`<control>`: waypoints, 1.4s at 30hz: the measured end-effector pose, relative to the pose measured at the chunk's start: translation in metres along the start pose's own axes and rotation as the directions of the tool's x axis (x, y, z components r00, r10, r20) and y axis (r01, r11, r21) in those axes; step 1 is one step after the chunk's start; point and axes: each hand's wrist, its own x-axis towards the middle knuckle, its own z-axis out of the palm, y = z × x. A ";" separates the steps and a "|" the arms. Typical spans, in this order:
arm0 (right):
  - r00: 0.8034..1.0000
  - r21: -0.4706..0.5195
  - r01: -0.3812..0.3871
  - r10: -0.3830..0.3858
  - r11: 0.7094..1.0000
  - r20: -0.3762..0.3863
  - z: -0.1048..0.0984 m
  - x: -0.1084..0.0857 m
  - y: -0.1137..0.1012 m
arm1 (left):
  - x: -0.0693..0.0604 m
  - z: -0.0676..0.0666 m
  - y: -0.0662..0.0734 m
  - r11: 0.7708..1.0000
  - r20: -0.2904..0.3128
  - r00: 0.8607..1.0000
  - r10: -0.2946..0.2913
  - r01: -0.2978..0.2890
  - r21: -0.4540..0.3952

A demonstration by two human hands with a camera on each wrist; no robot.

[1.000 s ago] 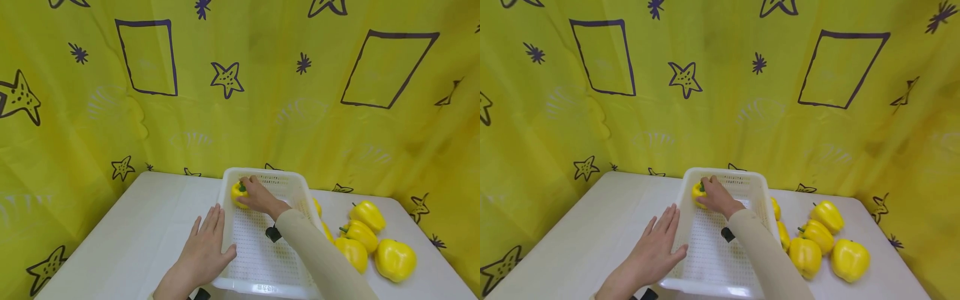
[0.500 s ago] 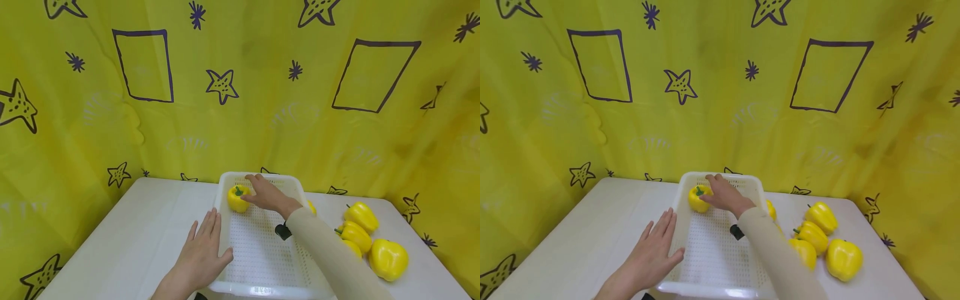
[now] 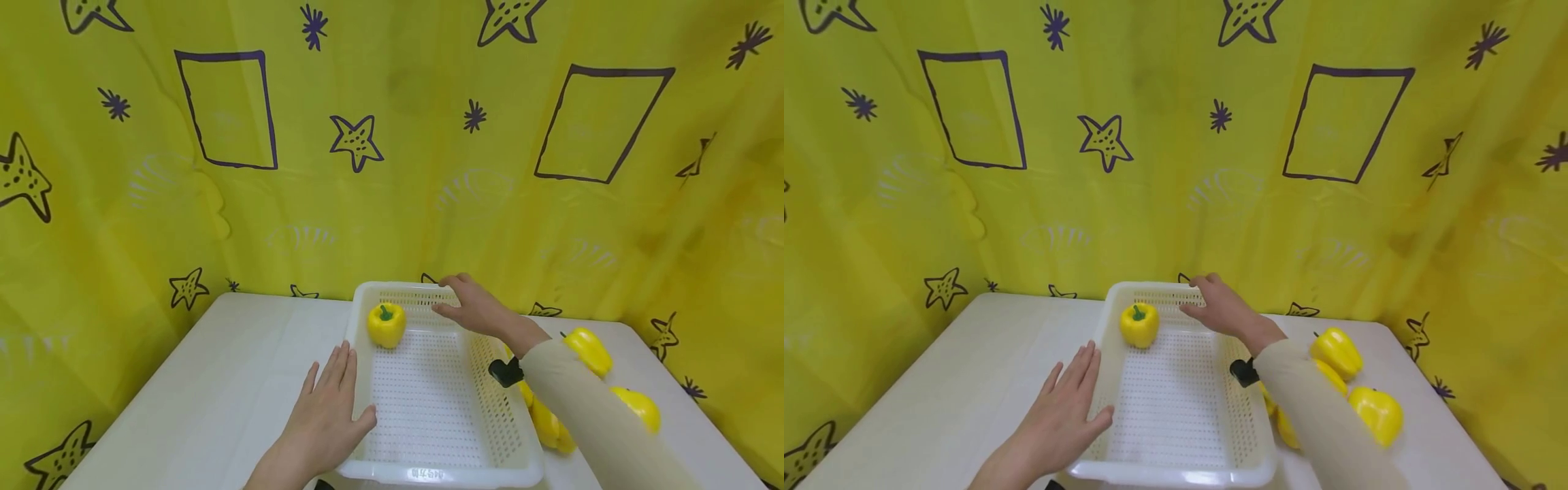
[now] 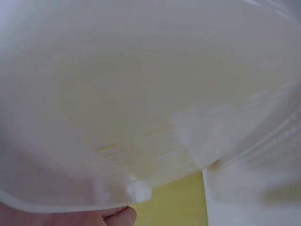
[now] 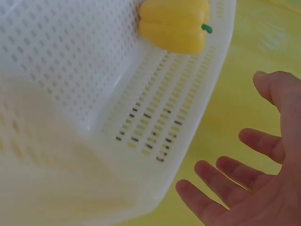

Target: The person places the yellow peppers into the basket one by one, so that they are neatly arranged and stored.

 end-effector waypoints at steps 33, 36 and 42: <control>0.993 -0.154 -0.028 0.011 0.988 -0.115 -0.070 -0.079 0.074 | 0.002 0.001 0.000 1.000 0.007 1.000 -0.005 0.005 -0.015; 0.993 -0.162 -0.041 0.022 0.986 -0.117 -0.070 -0.087 0.080 | 0.002 0.001 0.000 1.000 0.016 1.000 -0.008 0.008 -0.014; 0.992 -0.172 -0.068 0.047 0.983 -0.120 -0.071 -0.096 0.091 | 0.001 0.000 0.000 1.000 0.020 1.000 -0.019 0.019 -0.009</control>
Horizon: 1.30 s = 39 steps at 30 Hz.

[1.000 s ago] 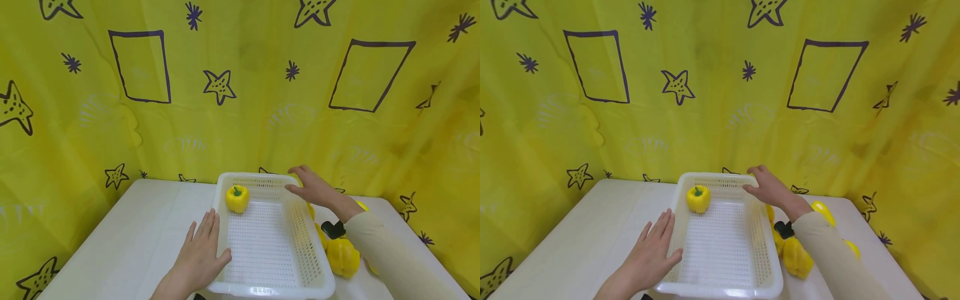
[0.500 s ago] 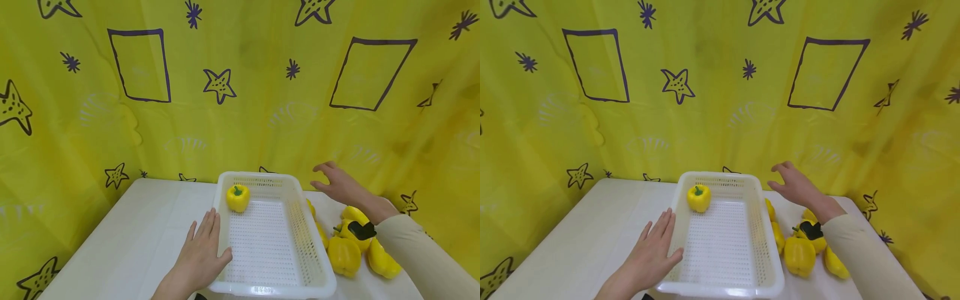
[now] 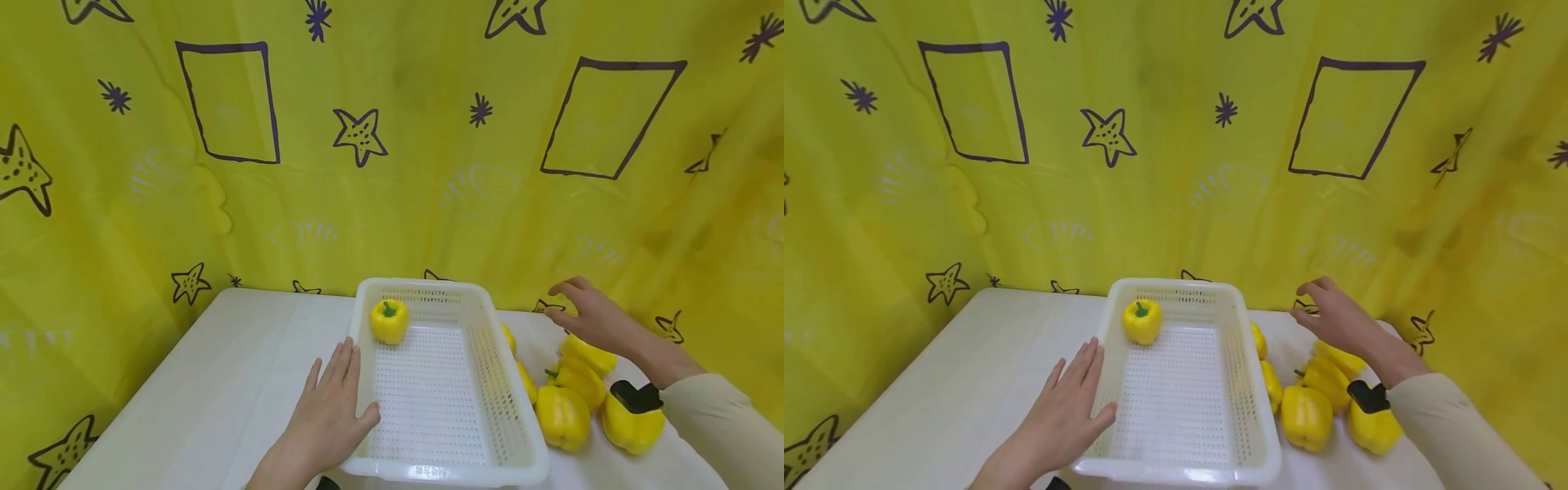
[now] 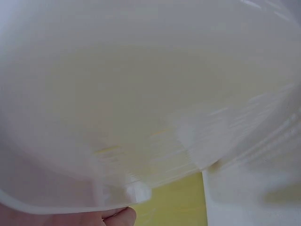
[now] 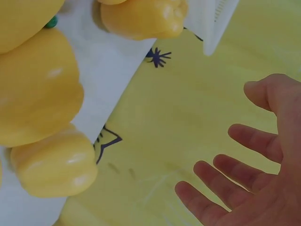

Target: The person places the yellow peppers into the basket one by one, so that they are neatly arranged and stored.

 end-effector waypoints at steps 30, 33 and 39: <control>0.948 -0.147 -0.216 0.243 0.965 0.207 0.034 -0.047 0.093 | 0.000 0.002 0.000 1.000 -0.017 1.000 0.006 -0.006 0.006; 0.939 -0.138 -0.241 0.267 0.961 0.217 0.037 -0.046 0.095 | 0.001 0.003 -0.001 1.000 -0.022 1.000 0.006 -0.006 0.007; 0.954 -0.120 -0.248 0.264 0.961 0.145 0.039 -0.041 0.092 | 0.000 0.002 -0.001 1.000 -0.021 1.000 0.002 -0.002 0.007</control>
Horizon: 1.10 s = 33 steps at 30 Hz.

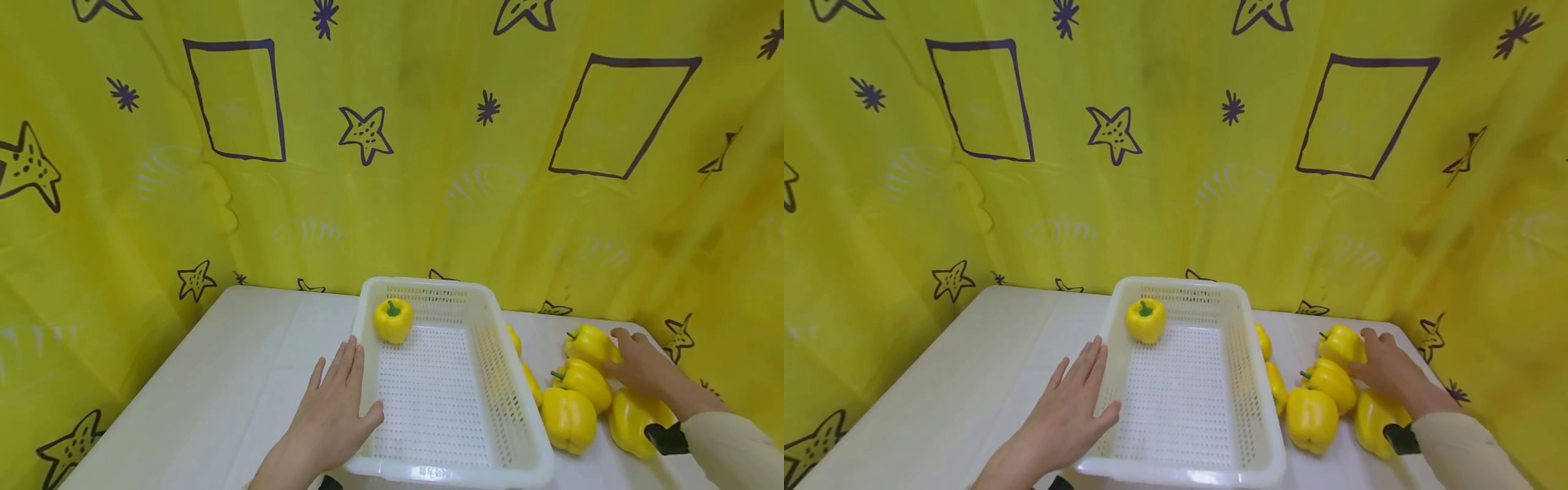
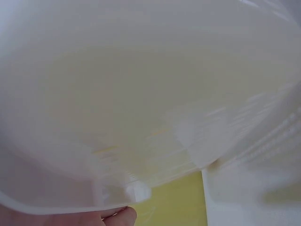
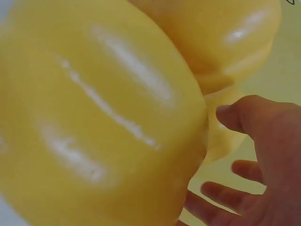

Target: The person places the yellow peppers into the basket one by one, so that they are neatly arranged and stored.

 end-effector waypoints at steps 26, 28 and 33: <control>0.996 -0.015 0.086 -0.086 0.996 -0.031 0.000 0.026 -0.015 | -0.001 -0.001 0.000 1.000 -0.009 1.000 0.010 -0.010 -0.017; 0.997 -0.019 0.080 -0.080 0.997 -0.015 0.001 0.026 -0.013 | -0.001 -0.001 0.000 1.000 -0.008 1.000 0.012 -0.012 -0.018; 0.997 -0.031 0.077 -0.077 0.997 -0.011 0.004 0.024 -0.009 | -0.002 -0.001 0.000 1.000 -0.006 1.000 0.016 -0.016 -0.023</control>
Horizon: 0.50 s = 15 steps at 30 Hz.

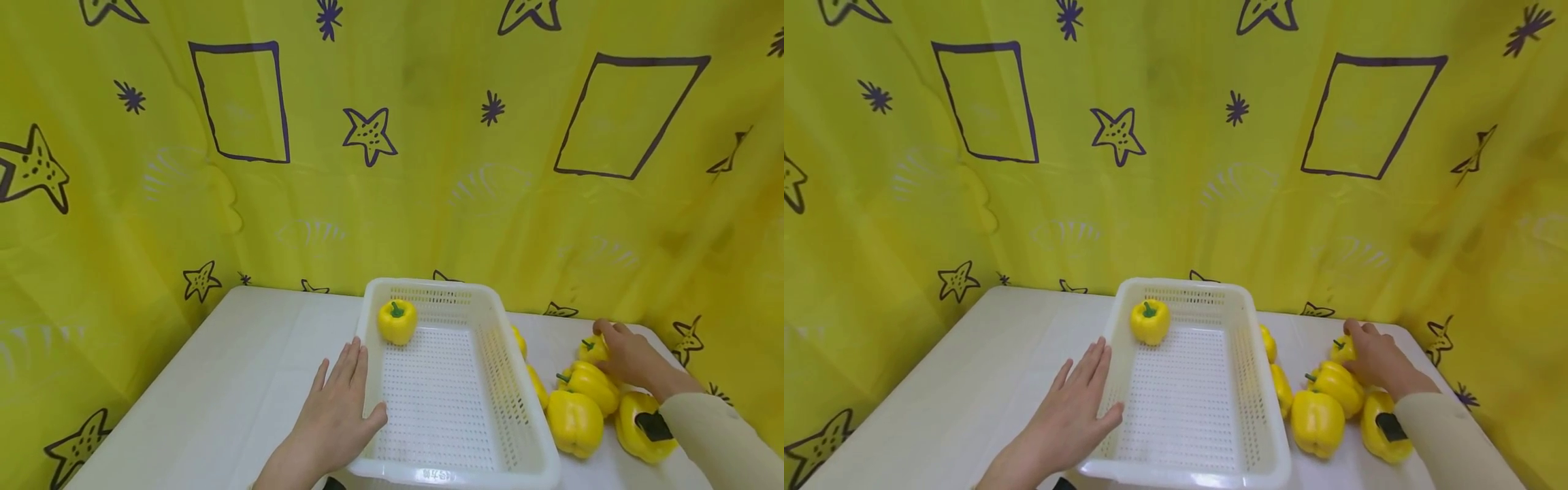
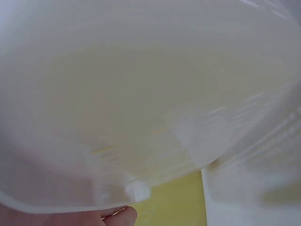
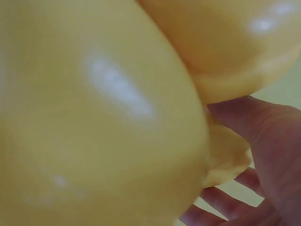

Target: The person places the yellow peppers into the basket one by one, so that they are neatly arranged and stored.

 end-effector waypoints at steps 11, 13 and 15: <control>0.992 0.141 -0.032 0.049 0.989 -0.120 -0.004 -0.002 -0.001 | 0.000 0.000 0.001 1.000 -0.007 1.000 -0.006 0.006 0.001; 0.992 0.155 -0.051 0.068 0.987 -0.106 -0.005 -0.002 -0.001 | 0.000 0.000 0.001 1.000 -0.009 1.000 -0.007 0.007 0.001; 0.992 0.167 -0.072 0.088 0.983 -0.093 -0.004 -0.003 0.001 | 0.000 0.000 0.001 1.000 -0.009 1.000 -0.006 0.006 0.001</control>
